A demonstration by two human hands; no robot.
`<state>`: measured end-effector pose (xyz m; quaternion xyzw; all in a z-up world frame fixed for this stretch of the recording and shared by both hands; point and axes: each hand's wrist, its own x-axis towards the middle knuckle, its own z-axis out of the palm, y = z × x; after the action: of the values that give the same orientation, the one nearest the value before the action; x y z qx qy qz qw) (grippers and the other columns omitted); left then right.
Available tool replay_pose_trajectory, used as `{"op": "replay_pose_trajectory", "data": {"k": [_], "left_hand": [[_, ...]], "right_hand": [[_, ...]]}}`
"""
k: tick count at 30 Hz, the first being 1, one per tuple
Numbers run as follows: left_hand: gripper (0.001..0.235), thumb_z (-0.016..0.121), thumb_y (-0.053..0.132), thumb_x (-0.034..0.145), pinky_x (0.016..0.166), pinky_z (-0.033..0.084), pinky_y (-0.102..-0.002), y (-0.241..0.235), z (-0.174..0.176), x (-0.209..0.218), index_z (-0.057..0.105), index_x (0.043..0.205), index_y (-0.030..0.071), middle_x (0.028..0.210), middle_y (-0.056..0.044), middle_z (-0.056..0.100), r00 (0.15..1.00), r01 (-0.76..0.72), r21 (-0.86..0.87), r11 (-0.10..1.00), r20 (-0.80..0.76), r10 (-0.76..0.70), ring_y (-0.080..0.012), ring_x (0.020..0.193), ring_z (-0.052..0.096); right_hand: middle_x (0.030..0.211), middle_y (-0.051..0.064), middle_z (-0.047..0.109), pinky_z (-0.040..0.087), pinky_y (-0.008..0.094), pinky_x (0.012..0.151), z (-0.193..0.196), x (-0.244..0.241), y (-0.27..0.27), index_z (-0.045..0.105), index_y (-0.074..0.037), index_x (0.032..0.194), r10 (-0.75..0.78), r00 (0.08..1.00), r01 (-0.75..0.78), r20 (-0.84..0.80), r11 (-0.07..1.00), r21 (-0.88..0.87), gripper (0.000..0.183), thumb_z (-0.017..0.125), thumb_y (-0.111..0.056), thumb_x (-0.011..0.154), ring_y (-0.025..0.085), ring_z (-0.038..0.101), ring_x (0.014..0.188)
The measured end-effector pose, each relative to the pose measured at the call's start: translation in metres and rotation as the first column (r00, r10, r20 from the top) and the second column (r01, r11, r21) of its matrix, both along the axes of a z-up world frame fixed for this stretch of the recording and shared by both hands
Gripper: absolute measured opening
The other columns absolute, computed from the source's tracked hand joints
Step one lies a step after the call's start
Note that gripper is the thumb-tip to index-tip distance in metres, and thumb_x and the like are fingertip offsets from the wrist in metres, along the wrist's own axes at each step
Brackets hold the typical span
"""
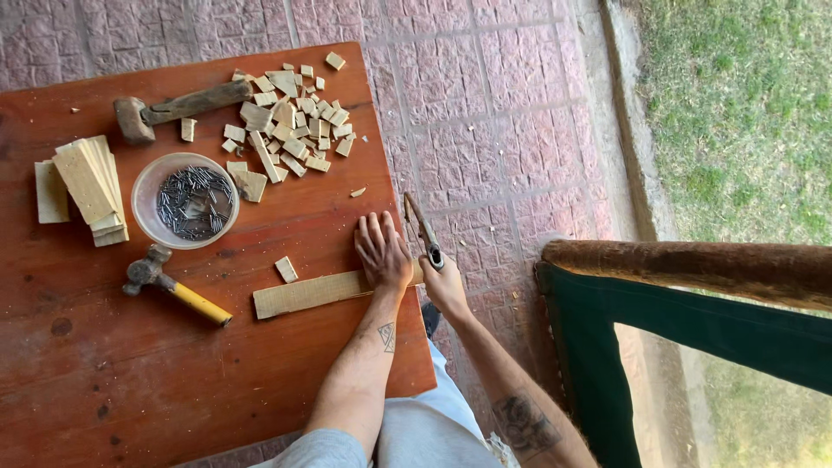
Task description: The person uses a hand saw to cut a long wooden plank into smaller pieces on a wooden workbench. The person holds the plank with one hand and saws with the other, producing small wood pieces that accumulate on the table.
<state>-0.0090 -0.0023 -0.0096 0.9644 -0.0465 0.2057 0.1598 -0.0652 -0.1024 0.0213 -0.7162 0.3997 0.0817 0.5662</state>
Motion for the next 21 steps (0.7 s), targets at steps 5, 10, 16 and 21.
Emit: {"op": "replay_pose_trajectory", "data": {"k": [5,10,16,21], "left_hand": [[0.041,0.044,0.021,0.101,0.112,0.035,-0.054,-0.001,0.006,-0.002,0.061,0.135,0.005,0.139,-0.020,0.053,0.999,0.002,-0.018,1.000,-0.052,-0.003,-0.0388,0.139,0.045],[0.045,0.046,0.030,0.100,0.112,0.035,-0.054,-0.001,-0.001,-0.003,0.061,0.134,0.007,0.139,-0.019,0.053,0.998,-0.006,-0.028,1.000,-0.061,0.004,-0.0377,0.140,0.044],[0.044,0.044,0.034,0.102,0.112,0.035,-0.053,-0.001,-0.002,0.007,0.062,0.133,0.007,0.139,-0.017,0.053,0.999,-0.005,-0.062,0.998,-0.048,0.002,-0.0363,0.139,0.045],[0.040,0.040,0.030,0.107,0.111,0.037,-0.053,-0.005,-0.005,0.009,0.061,0.134,0.008,0.139,-0.016,0.053,0.999,-0.023,-0.033,0.999,-0.034,0.022,-0.0360,0.138,0.046]], "right_hand": [[0.054,0.004,0.046,0.037,0.032,0.050,0.009,-0.010,0.000,0.058,-0.012,0.071,0.013,1.000,-0.013,0.014,1.000,-0.025,0.023,0.070,-0.025,0.085,0.016,0.046,0.052],[0.048,0.001,0.042,0.035,0.027,0.039,0.040,-0.003,0.008,0.055,-0.014,0.069,-0.140,0.990,0.137,0.014,0.982,0.131,0.024,0.067,-0.021,0.088,0.012,0.043,0.039],[0.046,0.000,0.037,0.024,0.024,0.030,0.066,0.018,0.013,0.052,-0.010,0.066,-0.231,0.973,0.221,0.011,0.941,0.255,0.029,0.067,-0.016,0.090,0.008,0.033,0.033],[0.057,0.001,0.040,0.033,0.032,0.052,0.106,-0.003,0.014,0.054,-0.008,0.067,-0.026,0.988,0.034,0.154,0.998,-0.053,0.024,0.068,-0.016,0.085,0.014,0.040,0.056]]}}
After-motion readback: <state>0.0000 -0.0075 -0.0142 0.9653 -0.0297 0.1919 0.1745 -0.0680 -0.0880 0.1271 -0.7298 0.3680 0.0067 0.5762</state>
